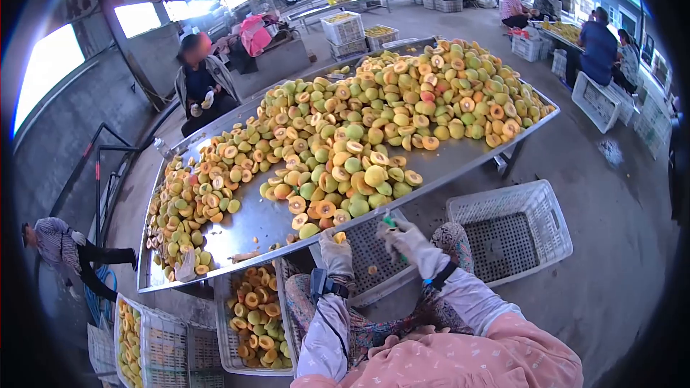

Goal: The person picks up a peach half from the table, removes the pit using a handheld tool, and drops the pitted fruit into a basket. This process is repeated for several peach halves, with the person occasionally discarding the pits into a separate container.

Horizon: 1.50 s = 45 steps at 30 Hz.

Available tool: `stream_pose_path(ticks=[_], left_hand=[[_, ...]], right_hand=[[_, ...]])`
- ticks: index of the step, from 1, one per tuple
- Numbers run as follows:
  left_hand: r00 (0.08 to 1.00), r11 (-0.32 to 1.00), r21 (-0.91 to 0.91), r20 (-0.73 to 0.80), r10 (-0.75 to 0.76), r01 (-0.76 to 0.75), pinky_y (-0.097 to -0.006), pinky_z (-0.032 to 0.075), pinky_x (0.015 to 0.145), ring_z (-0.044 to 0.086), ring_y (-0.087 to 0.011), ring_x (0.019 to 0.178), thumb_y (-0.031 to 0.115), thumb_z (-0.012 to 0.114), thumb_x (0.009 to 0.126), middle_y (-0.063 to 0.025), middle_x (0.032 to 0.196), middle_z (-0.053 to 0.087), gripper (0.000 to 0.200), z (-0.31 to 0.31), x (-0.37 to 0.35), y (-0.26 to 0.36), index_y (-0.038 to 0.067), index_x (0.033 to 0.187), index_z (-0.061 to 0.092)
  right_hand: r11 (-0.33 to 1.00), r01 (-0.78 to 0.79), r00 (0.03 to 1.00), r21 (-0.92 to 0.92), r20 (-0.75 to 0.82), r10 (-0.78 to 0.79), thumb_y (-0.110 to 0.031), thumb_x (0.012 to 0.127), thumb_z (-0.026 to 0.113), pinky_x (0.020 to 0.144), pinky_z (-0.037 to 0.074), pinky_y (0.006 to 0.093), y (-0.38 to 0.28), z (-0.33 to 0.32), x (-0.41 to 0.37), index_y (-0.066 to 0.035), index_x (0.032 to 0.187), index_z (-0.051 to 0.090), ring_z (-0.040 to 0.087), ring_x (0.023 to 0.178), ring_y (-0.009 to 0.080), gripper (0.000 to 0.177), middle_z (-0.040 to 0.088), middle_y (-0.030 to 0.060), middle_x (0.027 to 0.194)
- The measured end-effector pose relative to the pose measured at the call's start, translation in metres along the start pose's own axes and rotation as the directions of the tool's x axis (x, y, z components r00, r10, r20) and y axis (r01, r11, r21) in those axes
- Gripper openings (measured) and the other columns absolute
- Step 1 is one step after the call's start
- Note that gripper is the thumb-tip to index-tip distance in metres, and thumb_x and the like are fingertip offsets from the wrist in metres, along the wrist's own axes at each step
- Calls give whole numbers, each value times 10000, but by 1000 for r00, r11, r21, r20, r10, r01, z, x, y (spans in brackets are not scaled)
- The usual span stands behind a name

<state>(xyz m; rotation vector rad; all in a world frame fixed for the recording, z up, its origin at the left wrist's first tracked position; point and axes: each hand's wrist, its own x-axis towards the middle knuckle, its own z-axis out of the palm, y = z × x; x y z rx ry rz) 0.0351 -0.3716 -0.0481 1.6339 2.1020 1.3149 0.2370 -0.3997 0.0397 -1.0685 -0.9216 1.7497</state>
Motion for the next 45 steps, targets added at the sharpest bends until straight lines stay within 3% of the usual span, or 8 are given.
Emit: stream_pose_path(ticks=[4,12,18,19,26,31,36,45], left_hand=[[879,786,-413,332,-341,461,-312,532,587,646,-190,623,74,701,784,-101,752,663,179,-17,-2,6,44,951,646],[786,669,-636,-154,-599,385,-236,500,588,563,-83,673,28,649,810,-8,797,610,174,-145,10,-69,61,980,630],[733,848,205,-624,-271,488,-405,440,959,566,-356,1079,285,745,723,-197,1125,615,523,-241,-73,-213,14,1149,611],[708,910,23,-637,-305,414,-389,465,917,600,-335,1021,334,755,721,-187,1061,643,520,-239,-90,-261,8,1108,636],[679,733,-432,-306,-667,525,-257,477,728,579,-100,763,144,663,858,-20,847,666,192,-227,-109,-223,3,987,676],[842,797,-407,-113,-528,446,-231,452,691,554,-77,746,114,621,888,7,828,657,150,-215,-62,-143,7,965,694],[931,760,-585,-23,-364,283,-182,444,666,534,-36,727,96,643,894,15,823,658,149,-178,11,-87,6,1004,687],[930,867,465,208,-302,177,-419,530,833,662,-347,963,446,724,764,-179,1107,663,530,-38,144,-69,69,1128,646]], right_hand=[[927,364,930,92,-92,-356,-120,918,555,413,463,295,-19,-89,5,22,1082,570,565,507,167,218,614,81,723],[981,194,950,-25,-243,-194,-397,919,643,384,347,225,2,-75,-12,-36,994,562,374,426,54,378,427,-50,560],[982,40,974,-186,-211,-79,-394,894,664,388,312,220,21,-11,-19,-77,979,575,391,426,59,339,417,-58,576],[987,43,977,-157,-198,-74,-391,881,674,389,317,233,36,-20,-8,-97,973,595,397,425,70,318,417,-54,579],[986,-50,997,-162,-60,40,-408,932,600,420,416,272,34,28,-47,-50,1005,568,457,460,96,367,498,-12,646],[899,-222,940,377,-163,301,-386,943,584,477,401,236,46,3,-52,-87,1020,575,478,526,64,310,492,-55,668],[941,-114,968,319,-178,177,-479,940,558,466,344,226,15,-19,-64,-113,1087,556,386,497,46,394,425,-78,637],[995,-69,986,78,-147,80,-572,946,477,423,381,255,8,13,-26,-76,1094,549,424,463,95,522,452,-23,611]])
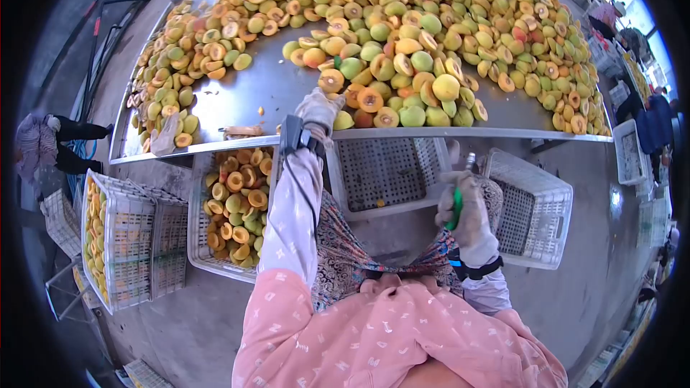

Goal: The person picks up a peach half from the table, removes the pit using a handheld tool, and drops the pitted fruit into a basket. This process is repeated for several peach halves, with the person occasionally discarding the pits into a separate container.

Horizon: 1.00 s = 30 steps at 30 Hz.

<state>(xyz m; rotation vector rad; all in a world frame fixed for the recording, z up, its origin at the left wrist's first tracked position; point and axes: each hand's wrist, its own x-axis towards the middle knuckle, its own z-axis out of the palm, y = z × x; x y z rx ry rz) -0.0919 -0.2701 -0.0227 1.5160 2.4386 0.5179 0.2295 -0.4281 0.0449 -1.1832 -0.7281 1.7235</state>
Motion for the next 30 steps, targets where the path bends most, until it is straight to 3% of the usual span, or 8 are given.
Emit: stream_pose_path(ticks=[4,9,12,15,19,22,29,30], left_hand=[[970,986,86,187,-154,141,-415,533,842,640,-342,1031,456,803,649,-224,1100,644,645,14,29,10,51,1125,641],[956,986,-166,-291,-29,-21,-436,518,790,628,-366,880,158,780,689,-171,957,615,339,13,-4,-6,29,955,613],[846,919,-347,-532,-27,-189,-319,526,713,639,-253,755,56,712,734,-145,859,655,196,5,-27,4,21,903,620],[991,339,-933,-86,105,-117,-233,517,697,609,-104,754,-21,646,819,-50,874,663,166,-55,-102,69,15,980,623],[969,76,-995,-46,244,-66,-210,502,754,594,-96,836,103,632,922,-29,1068,635,282,-60,-168,104,25,1190,595],[974,41,-999,-11,228,-21,-214,484,818,586,-96,897,183,573,971,-18,1148,601,359,-90,-202,117,33,1294,524],[994,47,-998,-25,109,-30,-300,496,878,592,-168,969,497,248,1031,-114,1128,605,597,-83,-198,95,19,1240,537],[979,234,-954,-163,119,-188,-303,496,885,596,-187,992,536,201,1022,-125,1107,615,668,-100,-212,104,-4,1217,542]], right_hand=[[982,-145,974,-119,158,163,-441,978,507,422,391,224,15,-7,4,-80,1054,584,464,478,85,377,522,-4,620],[948,-194,946,-253,206,249,-400,976,533,437,390,202,21,5,15,-66,1093,553,492,528,61,354,511,-22,682],[929,41,975,-367,218,43,-244,962,572,472,380,241,16,22,29,-60,1004,561,503,569,85,190,534,4,717],[801,530,848,-277,160,-506,-245,969,561,480,372,255,37,36,68,-39,1000,547,517,583,89,209,550,3,750],[873,487,868,36,95,-488,-267,971,568,482,396,255,2,74,60,-62,987,551,514,557,93,206,565,-8,728],[923,-177,949,340,307,69,-305,950,614,472,430,240,1,78,44,-125,953,555,513,542,82,190,571,-28,726],[949,306,897,-70,354,-263,-291,973,548,512,346,196,6,64,6,-106,984,577,414,582,40,188,467,-71,721],[853,483,839,-196,384,-387,-300,987,518,527,328,206,15,64,15,-73,972,581,376,612,40,236,455,-70,722]])
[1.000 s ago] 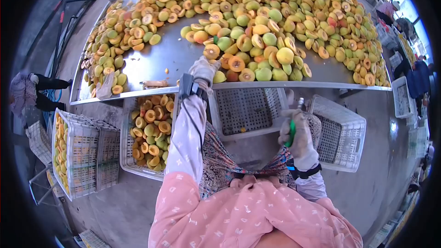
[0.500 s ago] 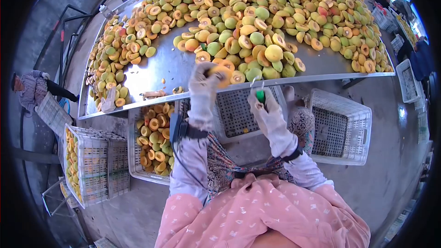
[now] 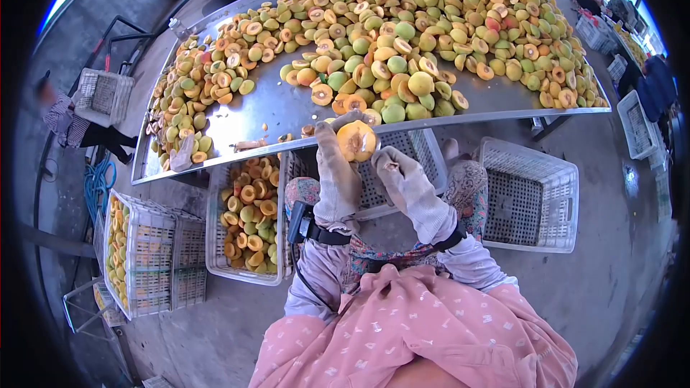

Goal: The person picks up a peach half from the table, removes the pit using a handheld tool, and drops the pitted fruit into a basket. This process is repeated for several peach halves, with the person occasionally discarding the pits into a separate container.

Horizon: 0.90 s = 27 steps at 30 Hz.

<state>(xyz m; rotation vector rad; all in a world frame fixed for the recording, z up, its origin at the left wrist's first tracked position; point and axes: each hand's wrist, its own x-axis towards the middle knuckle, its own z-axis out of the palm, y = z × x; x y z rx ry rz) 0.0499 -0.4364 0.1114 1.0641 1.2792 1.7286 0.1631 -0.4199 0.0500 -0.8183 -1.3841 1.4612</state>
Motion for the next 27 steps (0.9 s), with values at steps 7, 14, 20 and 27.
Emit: stream_pose_path(ticks=[7,14,20,27], left_hand=[[995,974,-225,101,14,9,-294,497,845,610,-186,924,483,324,1020,-131,1070,622,564,7,-5,-10,-13,1220,505],[997,995,-70,16,78,-77,-299,489,824,608,-178,903,401,299,1036,-101,993,645,501,12,-11,3,0,1093,593],[987,998,51,160,12,-21,-280,493,767,617,-164,818,312,363,1020,-86,913,659,404,12,-4,13,-1,969,612],[878,891,-101,251,-409,443,-273,505,651,621,-154,727,318,450,993,-100,824,657,385,13,11,9,-11,902,628]], right_hand=[[961,-136,991,-240,-41,129,-327,988,507,627,455,368,-33,2,-18,-13,976,605,525,617,243,329,597,149,708],[994,-110,994,25,-24,110,-370,994,503,537,325,218,-24,15,-27,-55,910,568,358,640,39,332,458,-72,743],[985,-171,985,32,3,171,-354,994,501,531,368,245,-19,11,-31,-38,905,588,433,594,76,340,512,-22,693],[840,-513,857,176,160,490,-542,983,422,381,312,267,-55,7,-33,-126,790,516,378,403,94,468,455,-38,550]])
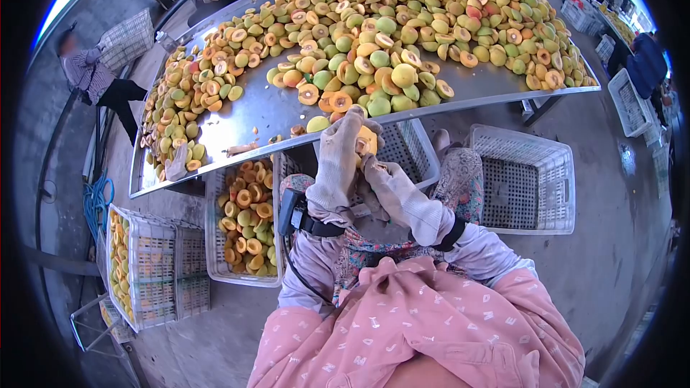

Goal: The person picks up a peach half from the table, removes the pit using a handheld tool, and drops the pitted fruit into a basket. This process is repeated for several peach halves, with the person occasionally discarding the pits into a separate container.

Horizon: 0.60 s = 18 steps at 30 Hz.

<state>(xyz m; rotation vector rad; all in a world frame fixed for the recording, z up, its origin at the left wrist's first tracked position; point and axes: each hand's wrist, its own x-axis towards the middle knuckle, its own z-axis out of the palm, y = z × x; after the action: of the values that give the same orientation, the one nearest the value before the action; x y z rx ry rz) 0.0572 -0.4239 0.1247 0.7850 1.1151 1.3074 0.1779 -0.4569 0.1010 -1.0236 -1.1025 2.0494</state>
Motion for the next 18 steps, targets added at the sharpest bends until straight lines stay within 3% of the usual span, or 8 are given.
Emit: stream_pose_path(ticks=[4,6,8,10,12,14,16,18], left_hand=[[998,999,40,49,-34,32,-277,509,633,626,-151,724,334,453,992,-101,826,655,407,-2,4,-7,-25,917,628],[980,979,80,-52,192,-188,-277,505,614,631,-166,716,348,473,983,-105,829,651,413,2,9,-18,-28,908,627],[982,978,95,4,187,-187,-276,498,600,626,-177,699,393,489,975,-110,823,644,437,-1,10,-20,-19,908,620],[959,977,-201,256,121,-69,-262,492,660,600,-144,704,439,454,991,-79,805,645,473,-8,12,-22,9,900,627],[965,960,-277,235,116,-48,-273,483,663,588,-147,698,481,418,990,-87,800,636,492,-9,15,-32,35,917,612],[992,944,-329,125,18,24,-267,476,616,581,-149,682,481,428,986,-90,778,625,454,-10,20,-35,58,960,591],[997,922,-384,69,-25,49,-268,482,585,581,-151,670,465,432,988,-85,786,622,412,-11,23,-36,76,995,568],[967,894,-448,-233,-100,-16,-246,464,503,554,-141,583,479,475,961,-63,754,594,435,-22,29,-38,58,947,584]], right_hand=[[981,-95,993,167,91,81,-612,967,379,349,282,268,-7,-4,-10,-150,777,491,326,367,90,512,405,-45,512],[914,-291,913,284,367,177,-629,961,371,346,257,252,-12,-13,-8,-165,798,490,292,373,66,506,362,-63,509],[878,-375,889,297,385,249,-633,960,367,342,235,235,-11,-18,-3,-171,824,487,265,378,55,496,330,-75,512],[750,-510,781,421,592,199,-622,958,387,342,232,220,-7,-25,0,-173,810,489,273,388,45,483,341,-75,521],[728,-509,776,459,610,159,-603,964,393,339,240,208,-2,-26,7,-163,808,496,281,394,36,478,356,-74,529],[633,-587,665,504,746,23,-591,967,403,347,255,212,10,-33,26,-156,829,527,283,394,48,473,358,-84,537],[574,-632,635,521,772,-1,-596,968,385,331,233,216,21,-34,37,-148,814,534,264,375,49,496,341,-76,515],[648,-551,643,526,763,-72,-613,956,381,326,262,212,28,-29,43,-129,804,504,281,374,35,521,352,-67,518]])
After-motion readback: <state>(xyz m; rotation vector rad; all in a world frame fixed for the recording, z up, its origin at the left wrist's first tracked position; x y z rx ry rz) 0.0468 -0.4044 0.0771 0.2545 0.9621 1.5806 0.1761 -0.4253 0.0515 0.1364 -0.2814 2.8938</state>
